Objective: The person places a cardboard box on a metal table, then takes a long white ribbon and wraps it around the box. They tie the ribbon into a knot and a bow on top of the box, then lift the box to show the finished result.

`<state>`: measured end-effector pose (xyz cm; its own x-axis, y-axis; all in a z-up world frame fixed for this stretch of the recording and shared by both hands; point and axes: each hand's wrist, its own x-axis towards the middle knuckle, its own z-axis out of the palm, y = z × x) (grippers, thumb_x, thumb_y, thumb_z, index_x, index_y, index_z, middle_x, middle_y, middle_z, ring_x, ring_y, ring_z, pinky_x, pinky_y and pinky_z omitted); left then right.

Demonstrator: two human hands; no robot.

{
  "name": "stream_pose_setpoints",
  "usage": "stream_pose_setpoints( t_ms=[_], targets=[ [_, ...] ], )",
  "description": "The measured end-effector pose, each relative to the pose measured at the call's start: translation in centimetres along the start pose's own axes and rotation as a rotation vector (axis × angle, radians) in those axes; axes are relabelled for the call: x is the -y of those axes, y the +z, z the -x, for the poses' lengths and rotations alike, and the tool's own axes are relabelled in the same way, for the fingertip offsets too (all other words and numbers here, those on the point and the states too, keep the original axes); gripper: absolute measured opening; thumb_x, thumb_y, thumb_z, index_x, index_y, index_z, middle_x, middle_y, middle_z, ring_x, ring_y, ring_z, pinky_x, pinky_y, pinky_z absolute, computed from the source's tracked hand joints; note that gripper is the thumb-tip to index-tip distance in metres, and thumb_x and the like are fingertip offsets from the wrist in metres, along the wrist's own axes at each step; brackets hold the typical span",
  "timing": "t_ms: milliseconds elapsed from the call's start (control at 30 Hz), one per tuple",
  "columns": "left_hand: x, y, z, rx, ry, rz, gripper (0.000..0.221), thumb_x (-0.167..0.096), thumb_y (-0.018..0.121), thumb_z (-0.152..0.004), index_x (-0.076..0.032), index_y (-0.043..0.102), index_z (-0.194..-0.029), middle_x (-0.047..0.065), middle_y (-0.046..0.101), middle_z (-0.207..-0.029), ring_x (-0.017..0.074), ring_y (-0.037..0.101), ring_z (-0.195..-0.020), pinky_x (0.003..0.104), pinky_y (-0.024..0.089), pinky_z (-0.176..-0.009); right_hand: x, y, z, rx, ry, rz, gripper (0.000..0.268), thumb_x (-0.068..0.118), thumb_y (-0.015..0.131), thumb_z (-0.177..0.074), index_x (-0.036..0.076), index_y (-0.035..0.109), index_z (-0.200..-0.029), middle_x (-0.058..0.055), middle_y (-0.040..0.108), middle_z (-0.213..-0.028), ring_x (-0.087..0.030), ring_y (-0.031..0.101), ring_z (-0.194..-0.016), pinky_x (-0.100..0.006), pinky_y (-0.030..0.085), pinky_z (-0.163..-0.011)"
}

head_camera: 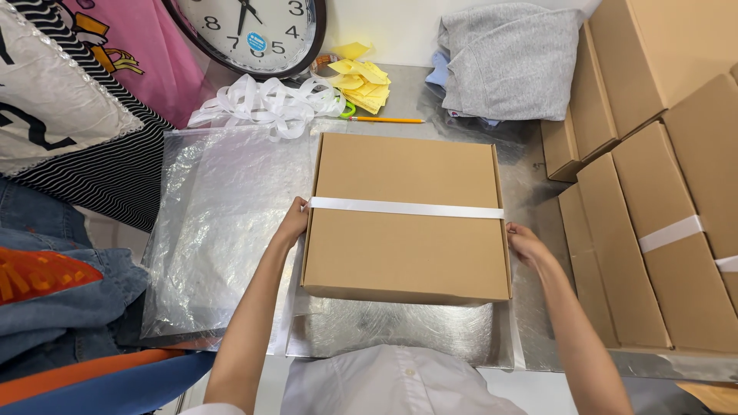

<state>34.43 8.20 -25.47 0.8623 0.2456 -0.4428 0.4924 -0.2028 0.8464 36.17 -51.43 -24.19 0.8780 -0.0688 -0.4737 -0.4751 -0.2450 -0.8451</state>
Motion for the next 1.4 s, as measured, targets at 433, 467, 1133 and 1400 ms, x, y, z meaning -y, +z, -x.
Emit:
stream_pose_setpoints(
  t_ms=[433, 467, 1133, 1400],
  targets=[
    [-6.6, -3.5, 2.6, 0.299, -0.243, 0.446, 0.028, -0.039, 0.047, -0.105, -0.012, 0.055, -0.102, 0.010, 0.065, -0.086, 0.0234, 0.069, -0.074, 0.035, 0.061, -0.061, 12.1, 2.2, 8.6, 0.211, 0.204, -0.574, 0.026, 0.010, 0.066, -0.092, -0.001, 0.059, -0.114, -0.016, 0.064, -0.103, -0.036, 0.068, -0.097, -0.038, 0.060, -0.077],
    [-7.7, -3.4, 3.0, 0.306, -0.256, 0.539, 0.027, -0.035, 0.048, -0.105, -0.010, 0.055, -0.101, 0.012, 0.064, -0.089, 0.0262, 0.068, -0.078, 0.036, 0.061, -0.064, 12.9, 2.1, 8.9, 0.214, 0.205, -0.622, 0.026, 0.011, 0.066, -0.092, -0.001, 0.059, -0.114, -0.015, 0.063, -0.104, -0.036, 0.067, -0.099, -0.038, 0.061, -0.079],
    [-17.9, 1.8, 1.8, 0.299, -0.288, 1.770, 0.017, -0.014, 0.066, -0.098, 0.000, 0.061, -0.104, 0.024, 0.045, -0.115, 0.0437, 0.057, -0.120, 0.071, 0.043, -0.110, 18.3, 3.7, -0.1, 0.315, 0.054, -1.358, 0.024, 0.033, 0.071, -0.097, 0.009, 0.066, -0.093, -0.008, 0.057, -0.115, -0.031, 0.053, -0.133, -0.046, 0.044, -0.119],
    [-20.8, 7.6, 1.0, 0.131, 0.107, 1.517, 0.008, -0.011, 0.059, -0.103, -0.011, 0.062, -0.111, 0.002, 0.070, -0.111, 0.0182, 0.068, -0.111, 0.050, 0.057, -0.104, 21.0, 7.8, -0.7, 0.125, -0.029, -1.155, 0.023, 0.036, 0.074, -0.094, 0.018, 0.069, -0.107, 0.001, 0.074, -0.115, -0.017, 0.068, -0.118, -0.037, 0.054, -0.104]
  ],
)
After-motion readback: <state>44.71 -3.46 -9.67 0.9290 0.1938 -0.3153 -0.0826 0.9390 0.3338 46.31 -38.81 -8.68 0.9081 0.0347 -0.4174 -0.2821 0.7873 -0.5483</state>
